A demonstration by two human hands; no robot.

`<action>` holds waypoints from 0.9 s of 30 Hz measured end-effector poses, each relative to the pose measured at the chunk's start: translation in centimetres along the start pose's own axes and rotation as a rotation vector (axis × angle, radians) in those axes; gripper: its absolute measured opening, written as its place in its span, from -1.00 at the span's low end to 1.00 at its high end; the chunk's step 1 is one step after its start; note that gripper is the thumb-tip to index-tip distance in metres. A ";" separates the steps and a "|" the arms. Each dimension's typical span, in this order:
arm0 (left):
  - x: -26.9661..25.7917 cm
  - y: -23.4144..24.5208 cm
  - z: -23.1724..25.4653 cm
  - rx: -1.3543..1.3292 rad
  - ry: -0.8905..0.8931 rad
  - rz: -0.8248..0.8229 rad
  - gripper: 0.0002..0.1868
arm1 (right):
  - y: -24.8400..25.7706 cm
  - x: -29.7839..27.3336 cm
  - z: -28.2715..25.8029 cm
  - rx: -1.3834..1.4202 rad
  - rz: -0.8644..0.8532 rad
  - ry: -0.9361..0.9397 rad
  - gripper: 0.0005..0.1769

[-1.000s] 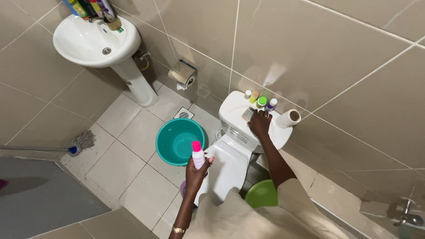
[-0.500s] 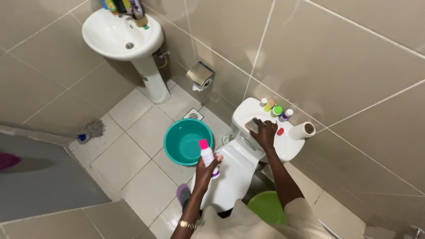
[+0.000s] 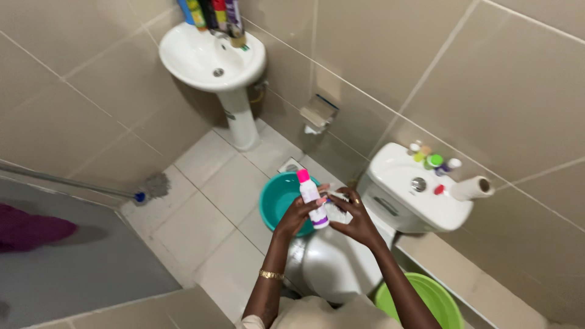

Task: The person moves several toiletries from the toilet tank and a small shelf onto the bathroom sink. They handle bottles, tubes, and a small box one at a time, placing them on the sink surface.

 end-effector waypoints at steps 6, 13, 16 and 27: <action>-3.7 7.4 5.4 -0.137 0.008 0.028 -0.32 | -8.0 6.2 -5.5 0.046 -0.095 -0.001 -0.12; -7.2 15.5 12.7 -0.194 -0.134 0.214 -0.40 | -14.6 13.6 -13.6 -0.043 -0.213 0.232 -0.01; -7.3 18.1 14.1 -0.206 -0.207 0.263 -0.44 | -15.7 15.4 -14.8 0.090 -0.288 0.215 -0.07; -2.9 22.4 18.2 -0.154 0.183 0.146 -0.48 | -23.3 28.6 -5.5 0.543 -0.294 -0.354 -0.47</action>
Point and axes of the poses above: each hand's wrist, its own x-axis towards the middle knuckle, its own y-axis out of the back of the hand, z = x × y, the point moved 6 cm from there along x, towards the middle knuckle, and after that the axes turned 4 degrees about -x, right-handed, at the moved point
